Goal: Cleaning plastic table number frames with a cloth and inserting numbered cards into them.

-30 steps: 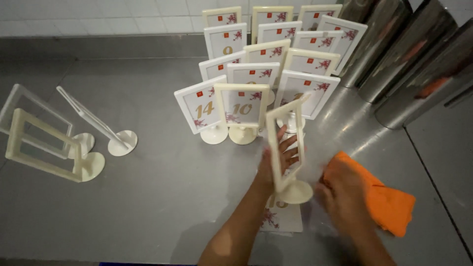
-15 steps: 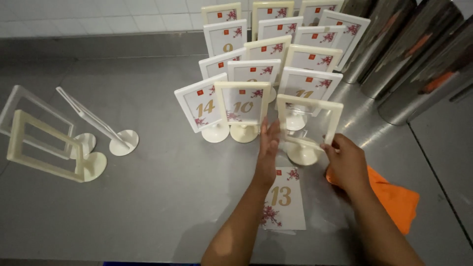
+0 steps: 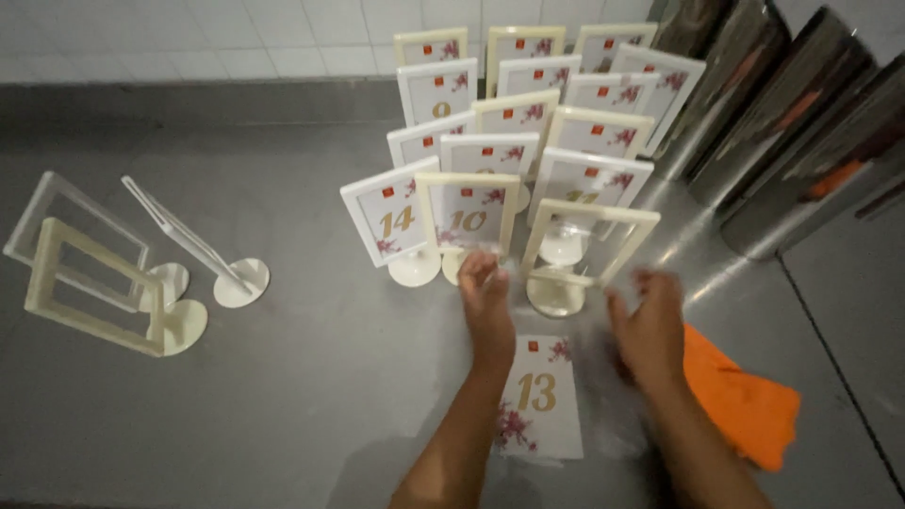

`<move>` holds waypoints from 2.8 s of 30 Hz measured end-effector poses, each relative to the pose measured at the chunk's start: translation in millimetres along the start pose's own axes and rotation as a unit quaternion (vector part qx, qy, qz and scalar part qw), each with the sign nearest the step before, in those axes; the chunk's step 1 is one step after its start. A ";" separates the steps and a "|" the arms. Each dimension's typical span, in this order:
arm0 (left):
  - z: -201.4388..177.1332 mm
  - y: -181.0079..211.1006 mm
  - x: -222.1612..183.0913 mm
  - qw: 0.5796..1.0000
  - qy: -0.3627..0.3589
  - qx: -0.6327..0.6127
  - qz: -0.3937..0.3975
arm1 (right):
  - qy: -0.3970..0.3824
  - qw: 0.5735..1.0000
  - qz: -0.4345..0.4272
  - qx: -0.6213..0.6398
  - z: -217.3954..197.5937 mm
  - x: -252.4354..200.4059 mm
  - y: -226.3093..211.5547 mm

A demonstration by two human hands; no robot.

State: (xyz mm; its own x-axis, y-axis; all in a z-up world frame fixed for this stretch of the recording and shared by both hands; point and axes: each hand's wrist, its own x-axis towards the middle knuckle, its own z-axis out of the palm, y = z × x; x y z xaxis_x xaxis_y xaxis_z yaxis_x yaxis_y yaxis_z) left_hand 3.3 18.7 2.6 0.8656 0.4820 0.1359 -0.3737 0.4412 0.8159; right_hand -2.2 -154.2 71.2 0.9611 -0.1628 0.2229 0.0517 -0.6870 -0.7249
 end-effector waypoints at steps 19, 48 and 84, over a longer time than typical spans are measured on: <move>-36.0 -3.2 -0.2 0.563 -0.411 0.716 -0.040 | -0.298 0.942 -0.106 -0.114 71.8 -7.1 105.1; -30.6 -19.4 -29.9 0.776 -0.158 -0.179 -0.583 | -0.127 0.925 0.254 0.252 8.6 -7.0 50.3; -37.6 75.7 24.7 0.865 -0.235 0.304 -0.322 | -0.326 0.836 -0.335 -0.288 44.9 -61.6 125.3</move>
State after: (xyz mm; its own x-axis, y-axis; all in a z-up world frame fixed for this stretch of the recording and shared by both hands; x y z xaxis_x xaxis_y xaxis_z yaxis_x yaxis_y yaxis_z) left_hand -16.2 92.5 46.6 0.9227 -0.1400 -0.3592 0.3564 -0.0454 0.9332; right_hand -42.8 -198.4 -62.6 0.7215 0.6872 -0.0855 0.6796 -0.7263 -0.1029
